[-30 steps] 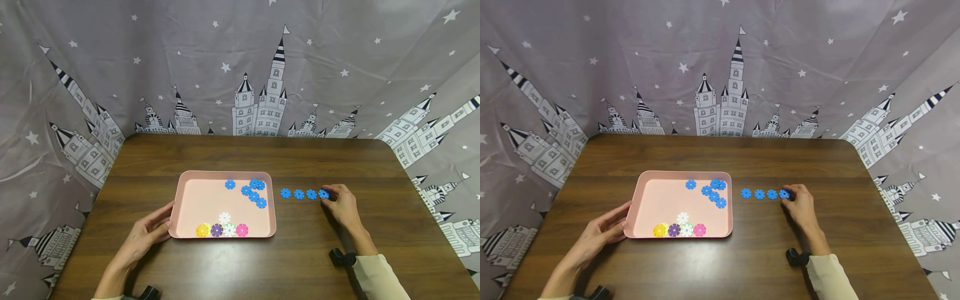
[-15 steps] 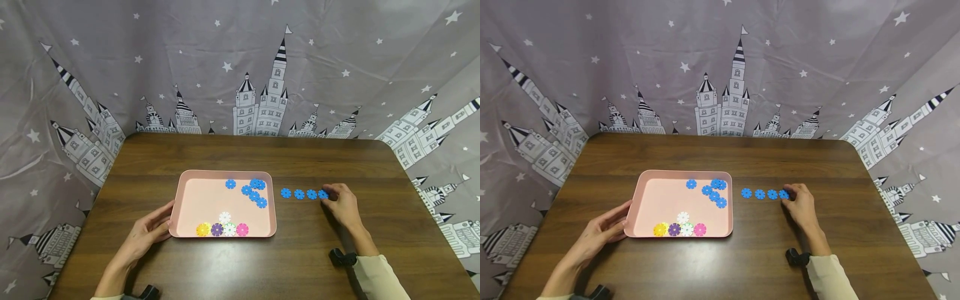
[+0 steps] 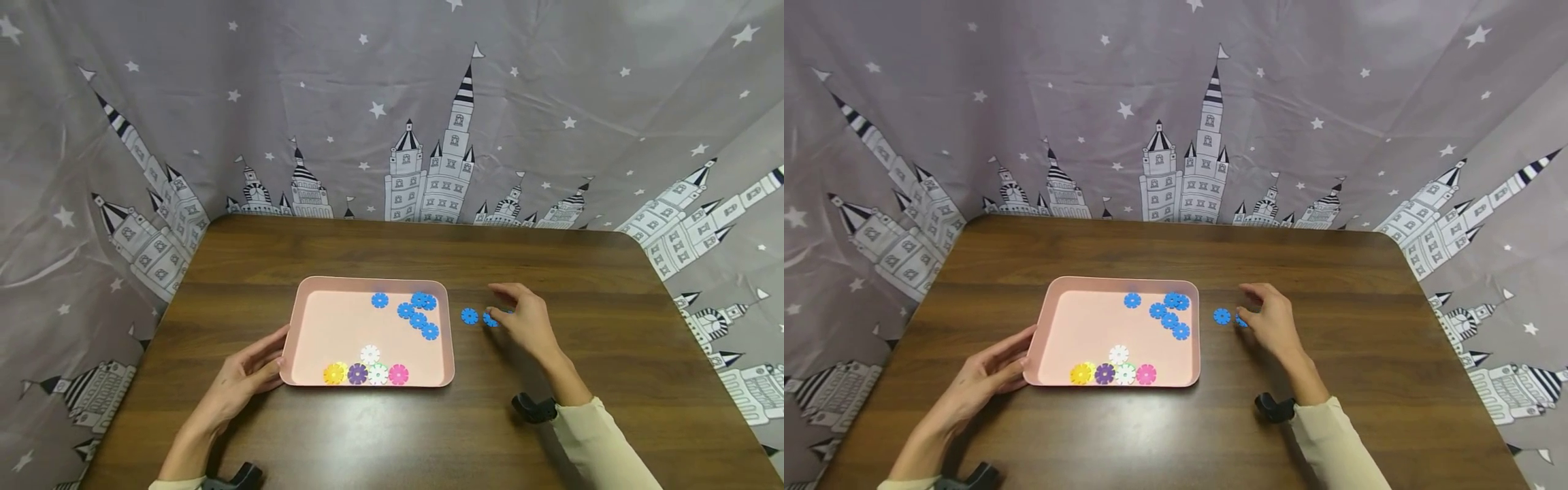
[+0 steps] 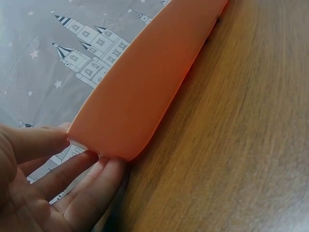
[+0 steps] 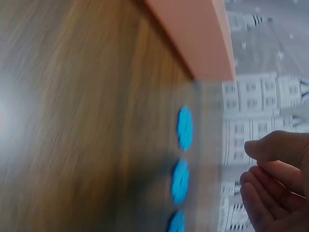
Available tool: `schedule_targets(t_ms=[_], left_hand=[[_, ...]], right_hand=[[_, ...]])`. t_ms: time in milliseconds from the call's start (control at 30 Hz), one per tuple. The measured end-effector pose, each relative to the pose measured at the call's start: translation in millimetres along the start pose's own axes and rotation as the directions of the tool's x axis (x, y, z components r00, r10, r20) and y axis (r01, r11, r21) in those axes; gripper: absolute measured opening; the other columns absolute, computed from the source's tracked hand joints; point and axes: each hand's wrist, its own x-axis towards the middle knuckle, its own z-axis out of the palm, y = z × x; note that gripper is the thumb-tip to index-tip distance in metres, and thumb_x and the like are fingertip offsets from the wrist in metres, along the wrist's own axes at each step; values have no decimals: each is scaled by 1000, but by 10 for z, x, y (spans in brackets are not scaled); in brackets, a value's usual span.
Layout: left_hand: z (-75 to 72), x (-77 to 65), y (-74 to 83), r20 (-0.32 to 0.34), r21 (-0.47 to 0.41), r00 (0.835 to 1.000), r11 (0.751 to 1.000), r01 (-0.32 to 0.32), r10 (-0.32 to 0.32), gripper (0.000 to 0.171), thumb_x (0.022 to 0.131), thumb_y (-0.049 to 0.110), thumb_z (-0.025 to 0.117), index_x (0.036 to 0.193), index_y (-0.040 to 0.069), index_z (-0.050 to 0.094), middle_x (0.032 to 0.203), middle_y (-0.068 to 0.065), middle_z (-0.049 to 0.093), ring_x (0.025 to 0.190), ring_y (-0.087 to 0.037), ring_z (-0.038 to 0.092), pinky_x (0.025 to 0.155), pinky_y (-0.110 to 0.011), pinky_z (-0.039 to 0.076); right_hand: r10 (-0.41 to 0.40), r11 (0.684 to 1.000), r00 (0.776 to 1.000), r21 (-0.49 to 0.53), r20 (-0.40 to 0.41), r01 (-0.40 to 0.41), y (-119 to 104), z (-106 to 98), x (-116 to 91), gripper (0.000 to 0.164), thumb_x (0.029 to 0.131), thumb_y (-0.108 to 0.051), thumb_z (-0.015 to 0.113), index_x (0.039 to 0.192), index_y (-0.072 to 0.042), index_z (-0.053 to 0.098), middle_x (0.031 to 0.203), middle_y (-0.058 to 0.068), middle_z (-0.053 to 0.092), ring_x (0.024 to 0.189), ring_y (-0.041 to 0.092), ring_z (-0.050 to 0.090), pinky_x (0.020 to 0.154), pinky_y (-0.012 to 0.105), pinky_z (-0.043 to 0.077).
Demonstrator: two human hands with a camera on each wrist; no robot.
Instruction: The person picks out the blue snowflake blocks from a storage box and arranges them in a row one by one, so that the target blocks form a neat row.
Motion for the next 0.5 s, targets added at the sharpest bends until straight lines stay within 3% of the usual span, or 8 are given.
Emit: schedule_targets(t_ms=[233, 500], left_hand=[[-6, 8, 1, 11, -21, 1000, 1000, 5, -5, 57, 100, 9, 58, 150, -3, 34, 149, -30, 35, 115, -3, 58, 84, -30, 56], [-7, -11, -1, 6, -28, 1000, 1000, 3, -3, 57, 99, 8, 58, 150, -4, 34, 148, -30, 36, 114, -4, 58, 83, -31, 56]], right_hand=[[17, 995, 997, 93, 80, -25, -313, 181, 108, 42, 83, -3, 76, 123, 2, 66, 118, 18, 67, 110, 33, 64, 92, 45, 53], [12, 993, 986, 116, 169, -32, -529, 410, 218, 40, 83, 0, 74, 122, 2, 66, 118, 18, 66, 107, 32, 65, 89, 43, 55]])
